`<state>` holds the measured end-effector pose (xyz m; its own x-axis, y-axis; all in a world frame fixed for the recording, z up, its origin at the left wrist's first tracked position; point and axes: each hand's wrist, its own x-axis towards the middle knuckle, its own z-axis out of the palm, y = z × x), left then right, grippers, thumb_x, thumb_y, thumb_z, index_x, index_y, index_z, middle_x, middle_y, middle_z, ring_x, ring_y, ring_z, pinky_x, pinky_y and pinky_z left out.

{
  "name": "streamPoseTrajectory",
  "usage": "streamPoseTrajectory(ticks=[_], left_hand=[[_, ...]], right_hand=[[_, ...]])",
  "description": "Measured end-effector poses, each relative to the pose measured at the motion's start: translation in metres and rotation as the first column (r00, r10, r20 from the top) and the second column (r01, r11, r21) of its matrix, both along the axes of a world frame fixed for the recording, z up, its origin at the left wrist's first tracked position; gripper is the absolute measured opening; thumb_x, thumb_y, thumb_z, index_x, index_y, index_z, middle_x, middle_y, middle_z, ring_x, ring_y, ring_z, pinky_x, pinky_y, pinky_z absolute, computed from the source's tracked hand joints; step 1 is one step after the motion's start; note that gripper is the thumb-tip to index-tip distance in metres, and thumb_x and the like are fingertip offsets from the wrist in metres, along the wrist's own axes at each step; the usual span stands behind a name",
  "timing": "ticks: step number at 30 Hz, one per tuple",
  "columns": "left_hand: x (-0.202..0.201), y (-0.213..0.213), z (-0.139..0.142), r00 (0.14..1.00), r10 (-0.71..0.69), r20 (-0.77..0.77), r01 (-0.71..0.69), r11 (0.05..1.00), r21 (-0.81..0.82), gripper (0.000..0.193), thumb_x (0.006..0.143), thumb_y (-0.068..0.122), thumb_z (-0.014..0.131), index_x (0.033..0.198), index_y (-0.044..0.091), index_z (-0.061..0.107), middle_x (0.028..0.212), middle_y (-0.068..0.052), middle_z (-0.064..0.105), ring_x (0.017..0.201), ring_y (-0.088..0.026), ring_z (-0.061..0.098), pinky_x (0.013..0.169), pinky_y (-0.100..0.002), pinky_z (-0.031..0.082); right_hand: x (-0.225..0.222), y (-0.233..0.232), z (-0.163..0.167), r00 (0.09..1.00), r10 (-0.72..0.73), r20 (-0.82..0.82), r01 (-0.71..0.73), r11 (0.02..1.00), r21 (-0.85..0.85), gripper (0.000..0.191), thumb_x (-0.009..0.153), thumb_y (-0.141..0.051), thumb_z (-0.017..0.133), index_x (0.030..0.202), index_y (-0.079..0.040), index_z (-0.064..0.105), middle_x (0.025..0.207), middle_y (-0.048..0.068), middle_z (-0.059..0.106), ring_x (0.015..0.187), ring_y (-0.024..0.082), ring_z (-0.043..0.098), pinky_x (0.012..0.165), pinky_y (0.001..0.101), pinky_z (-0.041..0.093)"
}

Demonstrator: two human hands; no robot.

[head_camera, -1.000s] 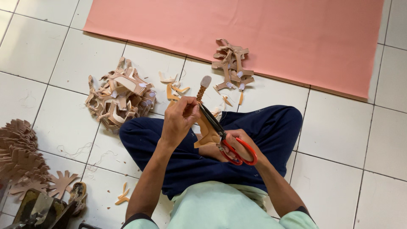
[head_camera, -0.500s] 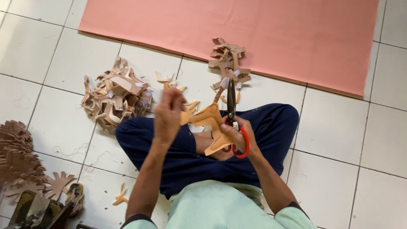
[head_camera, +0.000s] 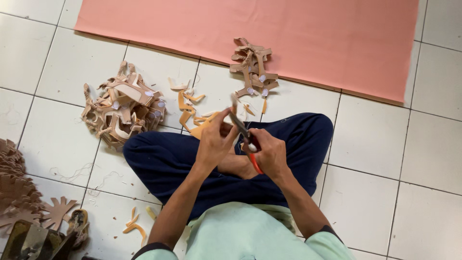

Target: The person sits on the workshop floor with a pile of shoe upper components and uses red-handled scissors to trim excess material from the edges of each piece. They pick up one component at a time, cut off small scraps, drop the trimmings aside, and place the finished piece on a growing pile.

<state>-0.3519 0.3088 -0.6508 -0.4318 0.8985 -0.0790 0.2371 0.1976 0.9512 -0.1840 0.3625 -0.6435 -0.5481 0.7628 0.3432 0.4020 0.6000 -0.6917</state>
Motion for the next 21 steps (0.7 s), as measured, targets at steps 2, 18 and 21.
streamPoseTrajectory(ticks=[2, 18, 21], left_hand=[[0.0, 0.008, -0.016, 0.99, 0.002, 0.143, -0.019, 0.993, 0.115, 0.041, 0.097, 0.016, 0.073, 0.132, 0.0, 0.06, 0.1, -0.015, 0.075, 0.087, -0.016, 0.075, 0.077, -0.027, 0.062], [-0.037, -0.006, -0.02, 0.566, 0.063, 0.822, -0.254, 0.962, 0.101, 0.048, 0.098, 0.014, 0.064, 0.137, -0.012, 0.052, 0.114, -0.022, 0.07, 0.102, -0.026, 0.074, 0.088, -0.038, 0.067], [-0.061, -0.015, -0.016, 0.764, 0.07, 0.641, -0.126, 0.991, 0.041, 0.048, 0.095, 0.011, 0.071, 0.136, -0.01, 0.059, 0.107, -0.021, 0.074, 0.095, -0.022, 0.073, 0.082, -0.03, 0.061]], right_hand=[[0.001, -0.003, -0.008, 0.998, 0.026, -0.051, -0.021, 0.995, 0.097, 0.032, 0.086, -0.023, 0.079, 0.108, -0.004, 0.066, 0.084, 0.007, 0.067, 0.071, 0.012, 0.066, 0.061, 0.027, 0.054], [0.01, 0.022, -0.046, 0.782, -0.36, -0.509, -0.153, 0.68, -0.717, 0.032, 0.087, -0.007, 0.08, 0.111, -0.004, 0.058, 0.098, 0.007, 0.071, 0.089, 0.013, 0.069, 0.079, 0.0264, 0.057], [0.024, 0.03, -0.044, 0.855, -0.279, -0.437, -0.088, 0.752, -0.653, 0.029, 0.089, -0.006, 0.08, 0.109, -0.004, 0.059, 0.097, 0.007, 0.071, 0.091, 0.012, 0.068, 0.082, 0.0262, 0.055]])
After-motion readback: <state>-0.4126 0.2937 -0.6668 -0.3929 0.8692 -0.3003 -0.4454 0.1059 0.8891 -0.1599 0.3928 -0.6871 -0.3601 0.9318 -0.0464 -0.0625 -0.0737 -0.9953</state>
